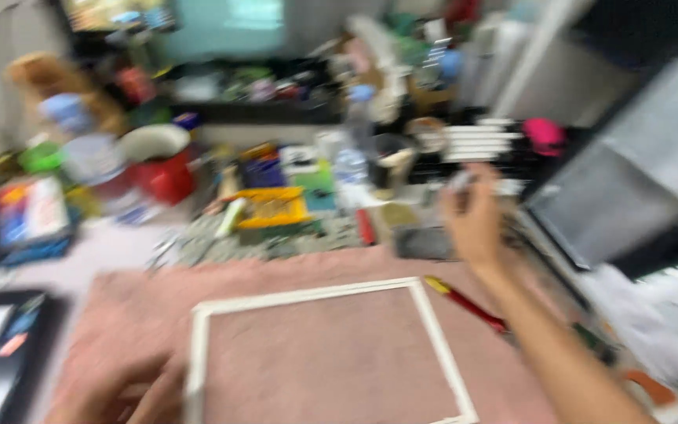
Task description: The person uses a brush to clean the edges of a white rectangular frame placed on a pink towel. They repeatedly brush along the frame's perimeter, occasionally pausing to adjust the frame or pick up a small object.
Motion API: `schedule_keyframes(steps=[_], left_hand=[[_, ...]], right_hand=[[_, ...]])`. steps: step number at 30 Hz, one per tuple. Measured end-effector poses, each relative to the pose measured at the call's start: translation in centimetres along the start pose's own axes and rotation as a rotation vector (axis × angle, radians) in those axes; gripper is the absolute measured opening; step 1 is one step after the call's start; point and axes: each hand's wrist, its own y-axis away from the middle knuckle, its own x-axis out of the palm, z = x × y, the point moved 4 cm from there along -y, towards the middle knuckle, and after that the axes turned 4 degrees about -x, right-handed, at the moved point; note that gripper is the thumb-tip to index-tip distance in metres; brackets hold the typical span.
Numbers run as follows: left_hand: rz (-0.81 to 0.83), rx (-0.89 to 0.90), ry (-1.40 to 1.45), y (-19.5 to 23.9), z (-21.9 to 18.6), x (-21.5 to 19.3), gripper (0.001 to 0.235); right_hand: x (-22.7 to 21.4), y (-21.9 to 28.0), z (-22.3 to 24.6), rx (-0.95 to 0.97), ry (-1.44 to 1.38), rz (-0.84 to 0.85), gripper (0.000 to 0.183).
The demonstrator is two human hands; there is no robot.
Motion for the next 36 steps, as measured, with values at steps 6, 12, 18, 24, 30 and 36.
schedule_keyframes(steps=[6, 12, 18, 24, 30, 36], left_hand=[[-0.160, -0.075, -0.161, -6.0, 1.0, -2.6, 0.022], [-0.257, 0.154, -0.082, -7.0, 2.0, -3.4, 0.018], [-0.309, 0.170, 0.014, -7.2, 2.8, -3.9, 0.018], [-0.341, 0.211, 0.036, -7.2, 2.8, -4.0, 0.019], [-0.385, 0.230, 0.062, -7.3, 3.0, -4.0, 0.018], [-0.346, 0.335, 0.040, -6.9, 2.6, -4.5, 0.017]], right_hand=[[0.8, 4.2, 15.3, -0.198, -0.104, 0.212, 0.049], [7.3, 8.9, 28.4, -0.375, -0.313, 0.582, 0.038], [12.6, 9.7, 32.9, -0.442, -0.295, 0.683, 0.026], [13.2, 10.5, 33.1, -0.422, -0.222, 0.703, 0.022], [9.1, 11.4, 35.2, -0.428, -0.240, 0.690, 0.027], [4.3, 16.6, 36.9, -0.559, -0.364, 0.919, 0.033]])
